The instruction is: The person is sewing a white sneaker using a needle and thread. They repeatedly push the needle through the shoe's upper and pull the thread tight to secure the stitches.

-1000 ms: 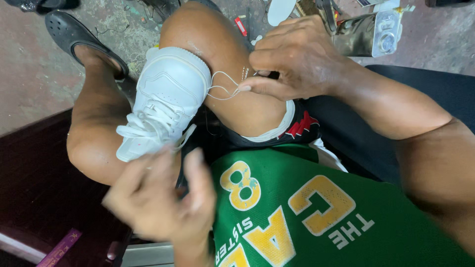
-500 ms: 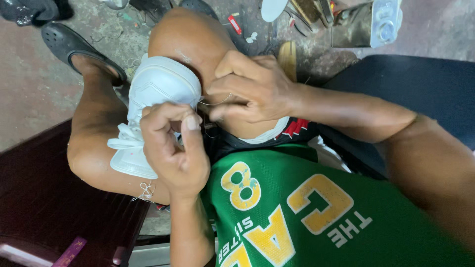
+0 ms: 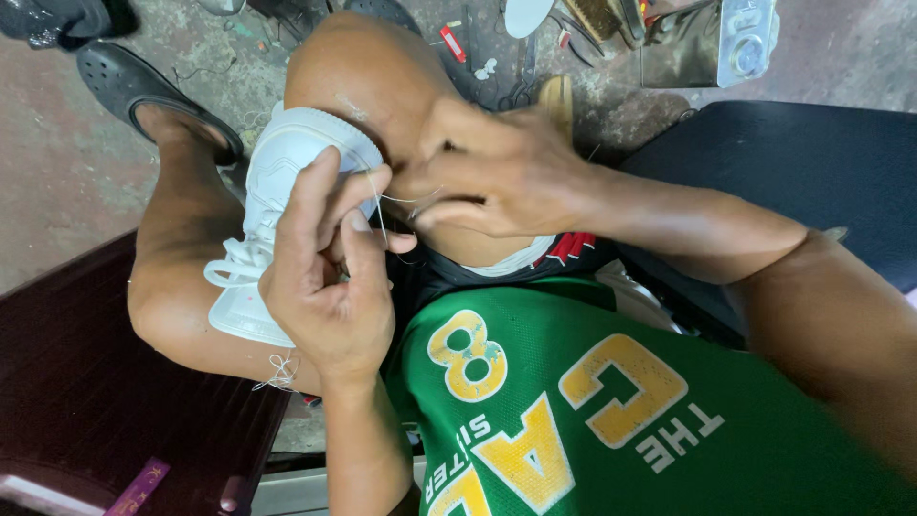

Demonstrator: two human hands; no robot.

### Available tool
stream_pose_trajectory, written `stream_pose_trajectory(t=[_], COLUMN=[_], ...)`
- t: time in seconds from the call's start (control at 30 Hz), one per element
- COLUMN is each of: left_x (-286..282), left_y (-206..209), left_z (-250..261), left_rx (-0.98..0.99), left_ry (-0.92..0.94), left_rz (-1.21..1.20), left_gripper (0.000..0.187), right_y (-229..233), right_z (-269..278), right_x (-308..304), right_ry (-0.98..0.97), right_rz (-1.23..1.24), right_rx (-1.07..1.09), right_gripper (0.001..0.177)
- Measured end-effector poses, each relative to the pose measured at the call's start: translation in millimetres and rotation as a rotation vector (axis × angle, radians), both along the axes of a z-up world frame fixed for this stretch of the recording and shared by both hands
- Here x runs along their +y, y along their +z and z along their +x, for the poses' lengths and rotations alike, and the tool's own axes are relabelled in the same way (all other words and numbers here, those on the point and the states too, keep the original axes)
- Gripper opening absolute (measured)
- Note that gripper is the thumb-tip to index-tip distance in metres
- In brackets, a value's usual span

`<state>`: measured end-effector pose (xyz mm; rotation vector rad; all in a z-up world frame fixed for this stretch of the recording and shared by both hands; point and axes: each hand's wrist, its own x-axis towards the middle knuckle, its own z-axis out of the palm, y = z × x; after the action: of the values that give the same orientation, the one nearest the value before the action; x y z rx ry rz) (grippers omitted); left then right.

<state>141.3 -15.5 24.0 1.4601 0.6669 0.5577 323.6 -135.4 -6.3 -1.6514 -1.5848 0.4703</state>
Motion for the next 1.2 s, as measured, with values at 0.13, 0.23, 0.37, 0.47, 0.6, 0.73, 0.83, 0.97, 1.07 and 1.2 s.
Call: stream_pose_trajectory(t=[0.13,0.23,0.37,0.47,0.6,0.73,0.83,0.97,1.07,1.2], left_x=[2,4,5,2,-1,-2,-3,-3,-4,-3], left_y=[4,5,-1,-6,-12,-15,-11,-3,2,1], left_z=[1,-1,3,-2,-9,-7,-7,-4,-4,-3], left_rx=[0.13,0.26,0.297,0.294,0.36,0.222,0.184,0.156,0.167,0.137], left_ry=[-0.095,-0.221,-0.293,-0.267,-0.292,-0.221,-0.181,-0.158,-0.137,-0.134], left_rz=[0.372,0.722,0.738,0.697,0.736,0.787,0.697,0.579,0.494,0.5], left_gripper=[0.041,0.051,0.076,0.083,0.084,0.074,0.072,0.076,0.078,0.076], right_y=[6,16,16,8,7,13,11,10,18,16], right_z=[-1,5,-1,-11,-13,9,31,49,44,22], right_x=[7,8,5,8,11,13,12,3,-9,-6], right_ry=[0.011,0.041,0.009,0.022,0.03,-0.106,-0.245,-0.306,-0.236,-0.036], right_rz=[-0.148,-0.162,-0.201,-0.178,-0.104,-0.124,-0.081,-0.17,-0.333,-0.31], right_rx=[0.207,0.309,0.228,0.258,-0.014,-0.162,-0.351,-0.382,0.087,-0.149], right_gripper=[0.013,0.012,0.012,0.018,0.015,0.01,0.012,0.019,0.018,0.025])
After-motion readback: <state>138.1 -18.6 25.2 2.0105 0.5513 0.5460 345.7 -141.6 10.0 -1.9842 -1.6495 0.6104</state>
